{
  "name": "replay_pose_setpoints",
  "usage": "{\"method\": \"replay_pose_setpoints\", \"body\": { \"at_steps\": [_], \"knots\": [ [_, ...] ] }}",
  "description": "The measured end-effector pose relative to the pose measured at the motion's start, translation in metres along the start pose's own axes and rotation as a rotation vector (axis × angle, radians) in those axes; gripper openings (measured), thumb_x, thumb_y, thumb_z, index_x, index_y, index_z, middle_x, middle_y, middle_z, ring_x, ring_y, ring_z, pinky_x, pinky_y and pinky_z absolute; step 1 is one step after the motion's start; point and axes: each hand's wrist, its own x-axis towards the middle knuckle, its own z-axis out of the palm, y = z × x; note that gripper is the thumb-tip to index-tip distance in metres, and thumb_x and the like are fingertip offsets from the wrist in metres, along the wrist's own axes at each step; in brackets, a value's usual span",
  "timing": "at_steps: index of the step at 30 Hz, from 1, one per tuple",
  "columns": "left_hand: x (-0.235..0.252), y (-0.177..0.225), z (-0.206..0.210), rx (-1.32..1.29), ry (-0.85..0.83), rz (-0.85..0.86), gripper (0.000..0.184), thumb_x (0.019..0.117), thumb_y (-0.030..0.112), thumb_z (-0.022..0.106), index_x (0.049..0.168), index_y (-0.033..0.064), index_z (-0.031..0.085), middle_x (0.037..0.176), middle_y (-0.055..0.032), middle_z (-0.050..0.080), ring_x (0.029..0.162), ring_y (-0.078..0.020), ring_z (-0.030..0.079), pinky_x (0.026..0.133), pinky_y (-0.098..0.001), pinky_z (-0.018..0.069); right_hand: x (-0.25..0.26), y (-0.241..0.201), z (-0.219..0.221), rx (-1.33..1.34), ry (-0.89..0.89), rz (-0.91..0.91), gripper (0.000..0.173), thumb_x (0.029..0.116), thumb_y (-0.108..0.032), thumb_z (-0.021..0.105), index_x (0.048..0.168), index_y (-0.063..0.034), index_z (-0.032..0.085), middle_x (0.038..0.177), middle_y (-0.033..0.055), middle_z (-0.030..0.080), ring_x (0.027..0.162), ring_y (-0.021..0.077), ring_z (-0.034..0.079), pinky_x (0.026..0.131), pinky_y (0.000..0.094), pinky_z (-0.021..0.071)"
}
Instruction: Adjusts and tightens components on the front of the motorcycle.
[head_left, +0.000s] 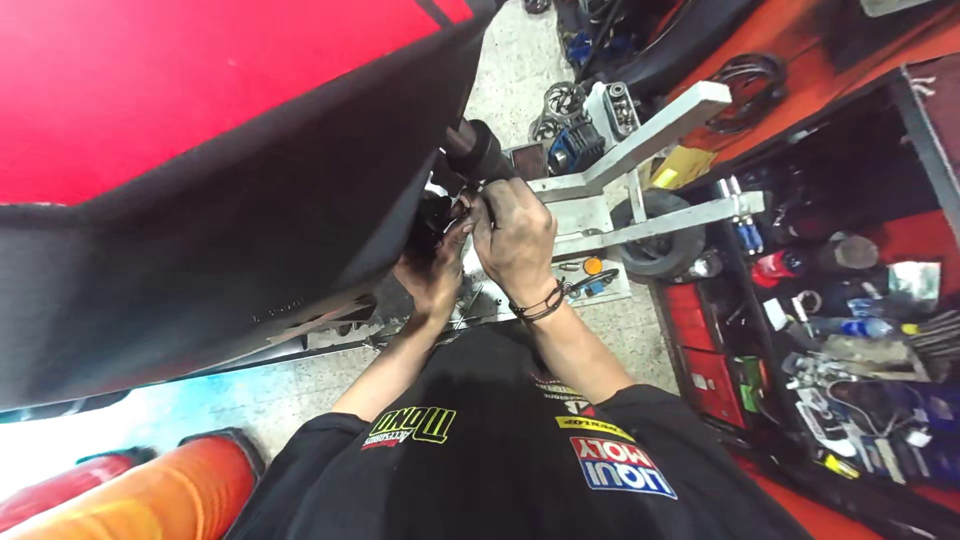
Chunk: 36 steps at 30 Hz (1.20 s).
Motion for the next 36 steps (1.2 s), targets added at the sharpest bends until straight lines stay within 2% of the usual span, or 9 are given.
{"method": "replay_pose_setpoints", "body": {
  "at_steps": [2,5,9,11,25,28,31,34,36],
  "knots": [
    [0.001,0.0,-0.001,0.012,-0.003,0.001,0.039,0.078,-0.002,0.086,0.11,-0.0041,0.064,0.1,-0.0165,0.075,0.092,-0.0279,0.075,0.083,-0.0469,0.0647,-0.002,0.001,0.005,0.105,0.071,-0.03,0.019,0.0991,-0.02,0.066,0.104,-0.0026,0.072,0.09,0.0112,0.067,0.076,0.0215,0.068,0.061,0.0349,0.057],
    [-0.001,0.001,-0.001,0.031,0.001,-0.014,0.043,0.0756,-0.002,0.087,0.111,-0.0027,0.064,0.1,-0.0136,0.075,0.091,-0.0241,0.075,0.082,-0.0433,0.0646,-0.006,0.004,0.014,0.218,0.187,-0.134,0.013,0.0957,-0.009,0.067,0.101,0.0015,0.073,0.09,0.0145,0.069,0.08,0.0219,0.07,0.067,0.0325,0.0593],
    [0.0,0.003,-0.003,0.038,-0.01,-0.047,0.045,0.0748,-0.002,0.088,0.113,-0.0026,0.064,0.101,-0.0136,0.075,0.091,-0.0241,0.074,0.082,-0.0432,0.0641,-0.012,0.01,0.011,0.337,0.164,-0.155,0.017,0.0923,-0.008,0.072,0.105,0.0026,0.075,0.101,0.0161,0.072,0.092,0.0214,0.072,0.08,0.0323,0.0624],
    [-0.001,0.002,-0.004,0.04,-0.034,-0.047,0.043,0.0773,-0.002,0.086,0.114,-0.0034,0.063,0.102,-0.0152,0.075,0.093,-0.026,0.074,0.083,-0.0445,0.0641,-0.013,0.011,0.008,0.372,0.138,-0.162,0.022,0.0903,-0.006,0.071,0.11,0.0046,0.073,0.105,0.018,0.071,0.095,0.0221,0.072,0.082,0.0331,0.0624],
    [0.001,0.009,-0.001,0.061,-0.009,-0.088,0.047,0.0734,-0.004,0.087,0.113,-0.0069,0.061,0.098,-0.0156,0.074,0.09,-0.0245,0.074,0.083,-0.0432,0.0638,-0.011,-0.004,0.0,0.16,0.135,-0.033,0.016,0.0946,-0.015,0.07,0.1,-0.001,0.074,0.095,0.0117,0.073,0.082,0.0191,0.072,0.07,0.0316,0.0603],
    [-0.001,0.009,-0.001,0.057,-0.019,-0.094,0.044,0.0759,-0.003,0.085,0.113,-0.0067,0.062,0.097,-0.0137,0.074,0.087,-0.0213,0.074,0.082,-0.0397,0.0638,-0.007,-0.005,-0.003,0.1,0.089,-0.006,0.017,0.0964,-0.018,0.066,0.096,-0.0028,0.073,0.091,0.0115,0.071,0.078,0.022,0.071,0.065,0.0366,0.0589],
    [-0.004,0.013,-0.004,0.182,-0.016,-0.139,0.03,0.0781,-0.002,0.084,0.103,-0.0073,0.069,0.09,-0.0095,0.076,0.083,-0.014,0.073,0.08,-0.0327,0.0639,-0.002,-0.007,-0.006,-0.001,0.013,0.005,0.026,0.1006,-0.025,0.06,0.094,-0.0037,0.073,0.089,0.0135,0.073,0.078,0.0282,0.072,0.064,0.0462,0.0576],
    [0.0,0.018,-0.011,0.231,-0.065,-0.161,0.029,0.0824,0.0,0.081,0.108,-0.008,0.07,0.095,-0.0106,0.076,0.088,-0.0127,0.073,0.084,-0.0312,0.0628,0.006,-0.016,-0.008,-0.124,-0.076,0.005,0.042,0.1067,-0.034,0.048,0.088,-0.0031,0.071,0.081,0.018,0.072,0.073,0.0379,0.072,0.058,0.0564,0.0521],
    [0.0,0.016,-0.011,0.191,-0.109,-0.157,0.033,0.0836,0.001,0.081,0.113,-0.0093,0.068,0.099,-0.013,0.076,0.09,-0.0151,0.073,0.085,-0.0332,0.0628,0.008,-0.016,-0.011,-0.163,-0.111,0.022,0.048,0.1082,-0.036,0.043,0.086,-0.003,0.07,0.078,0.0195,0.071,0.074,0.0405,0.071,0.059,0.0592,0.05]
  ]
}}
